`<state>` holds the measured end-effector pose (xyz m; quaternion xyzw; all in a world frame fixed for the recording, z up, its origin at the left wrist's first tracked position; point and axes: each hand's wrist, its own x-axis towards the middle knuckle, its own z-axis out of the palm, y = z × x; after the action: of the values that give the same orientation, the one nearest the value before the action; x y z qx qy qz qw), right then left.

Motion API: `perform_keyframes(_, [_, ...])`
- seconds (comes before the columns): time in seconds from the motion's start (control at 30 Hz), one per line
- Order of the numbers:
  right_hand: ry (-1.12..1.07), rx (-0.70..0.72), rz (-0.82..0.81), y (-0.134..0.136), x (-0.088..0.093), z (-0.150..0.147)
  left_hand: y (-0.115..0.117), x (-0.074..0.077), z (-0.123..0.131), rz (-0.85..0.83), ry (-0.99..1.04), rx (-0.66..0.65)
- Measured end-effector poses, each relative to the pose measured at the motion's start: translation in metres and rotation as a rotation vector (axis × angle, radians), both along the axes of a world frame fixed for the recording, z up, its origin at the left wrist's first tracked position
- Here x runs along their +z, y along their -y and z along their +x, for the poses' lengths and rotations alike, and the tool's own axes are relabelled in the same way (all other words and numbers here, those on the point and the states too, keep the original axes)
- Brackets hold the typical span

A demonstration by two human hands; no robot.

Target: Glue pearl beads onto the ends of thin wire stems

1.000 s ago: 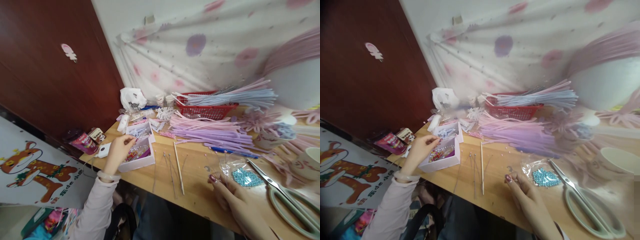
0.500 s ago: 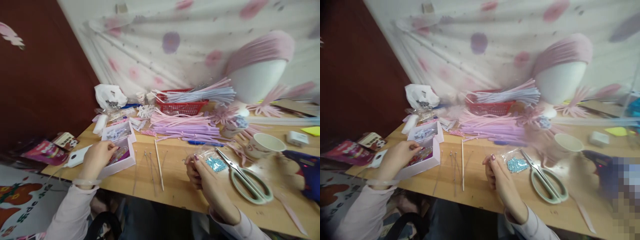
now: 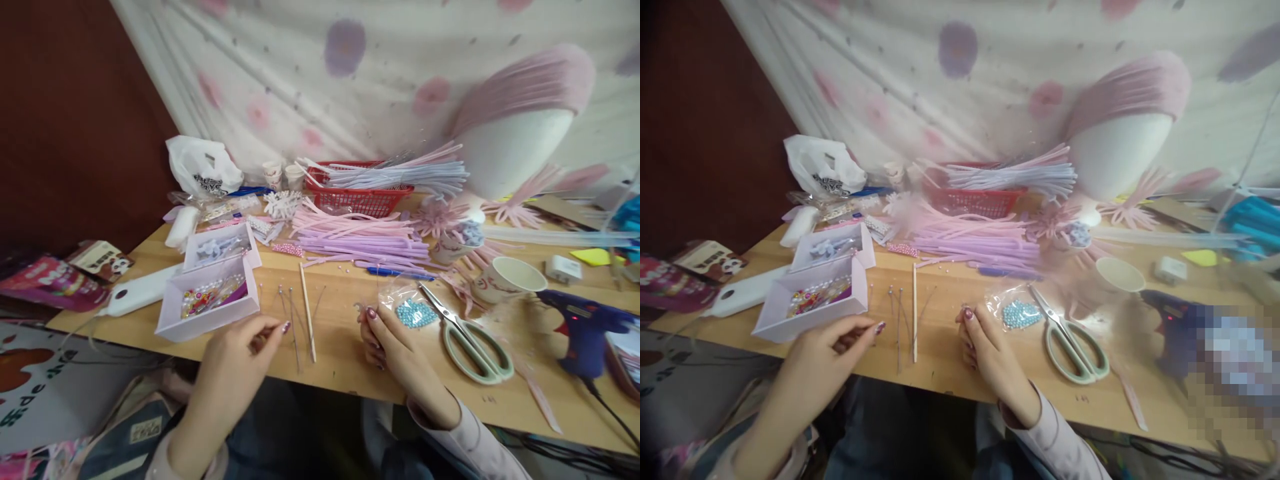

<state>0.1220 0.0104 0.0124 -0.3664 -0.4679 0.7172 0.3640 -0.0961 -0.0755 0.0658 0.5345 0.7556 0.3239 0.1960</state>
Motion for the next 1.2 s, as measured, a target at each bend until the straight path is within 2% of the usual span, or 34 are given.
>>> perform_keyframes(0.13, [-0.001,0.105,0.012,0.008,0.004,-0.006,-0.005,-0.013,0.034,-0.015,0.366,-0.112])
perform_keyframes(0.3, [0.111,0.187,0.126,0.019,0.005,-0.008,-0.024,-0.018,0.061,0.029,0.646,-0.15])
perform_keyframes(0.43, [0.138,0.246,0.097,0.022,0.003,-0.007,-0.031,-0.019,0.063,0.058,0.737,-0.177])
perform_keyframes(0.63, [0.131,0.363,0.014,0.021,0.005,-0.005,-0.033,-0.019,0.061,0.013,0.785,-0.205])
perform_keyframes(0.73, [0.166,0.342,0.078,0.019,0.008,-0.003,-0.035,-0.02,0.063,0.026,0.754,-0.219])
perform_keyframes(0.87, [0.219,0.323,0.299,0.015,0.009,0.0,-0.035,-0.017,0.062,0.026,0.715,-0.219])
perform_keyframes(0.97, [0.261,0.292,0.433,0.011,0.007,0.001,-0.027,-0.014,0.055,0.008,0.655,-0.211])
perform_keyframes(1.03, [0.267,0.232,0.447,0.009,0.005,0.002,-0.016,-0.017,0.046,0.037,0.46,-0.158])
perform_keyframes(1.1, [0.261,0.149,0.434,0.006,0.003,0.001,-0.003,-0.024,0.036,0.088,0.167,-0.105])
perform_keyframes(1.2, [0.247,0.052,0.423,0.004,0.004,-0.001,0.015,-0.04,0.027,0.169,-0.171,-0.139])
